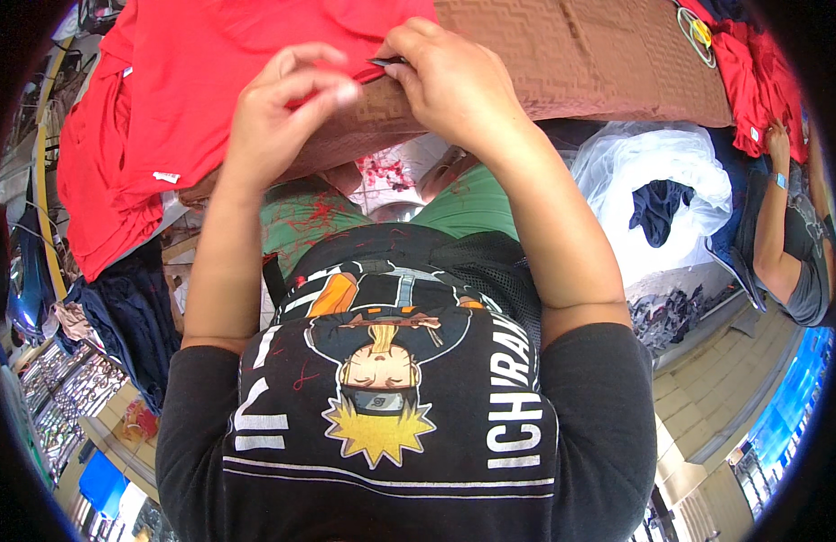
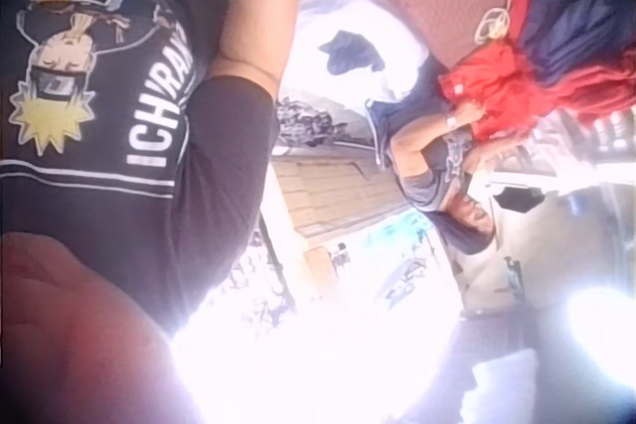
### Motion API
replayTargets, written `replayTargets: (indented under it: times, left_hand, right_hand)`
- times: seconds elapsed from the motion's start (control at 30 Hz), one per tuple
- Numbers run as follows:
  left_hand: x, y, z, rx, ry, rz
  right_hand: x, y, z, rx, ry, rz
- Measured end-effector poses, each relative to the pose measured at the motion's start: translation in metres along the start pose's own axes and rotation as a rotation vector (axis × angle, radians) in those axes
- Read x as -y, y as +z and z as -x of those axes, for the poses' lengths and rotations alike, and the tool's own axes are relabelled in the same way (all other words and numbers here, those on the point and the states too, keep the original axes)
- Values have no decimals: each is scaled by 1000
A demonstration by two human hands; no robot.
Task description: The person trims excess threads from red and navy blue shirts using shears, handling the garments one at a time from a stack on a table.
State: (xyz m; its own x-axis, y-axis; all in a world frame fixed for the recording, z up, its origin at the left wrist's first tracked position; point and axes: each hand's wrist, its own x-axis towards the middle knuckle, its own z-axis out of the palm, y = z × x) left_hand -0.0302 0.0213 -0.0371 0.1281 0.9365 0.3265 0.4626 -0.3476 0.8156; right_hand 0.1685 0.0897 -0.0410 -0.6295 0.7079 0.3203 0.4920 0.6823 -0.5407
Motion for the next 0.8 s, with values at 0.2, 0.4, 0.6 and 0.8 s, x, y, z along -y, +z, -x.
replayTargets:
  times: [0.2, 0.4, 0.6, 0.8]
  left_hand:
    - [-24, -52, 2, 412, -65, 443]
    - [2, 6, 1, -47, -2, -383]
    - [1, 25, -15, -62, 106, -323]
    - [13, 50, -40, -17, 209, -248]
  right_hand:
    - [10, -31, 0, -99, 213, -212]
    - [27, -56, -9, -238, 407, -354]
    - [-36, -48, 8, -49, 297, 20]
    - [-43, -16, 8, -53, 189, 91]
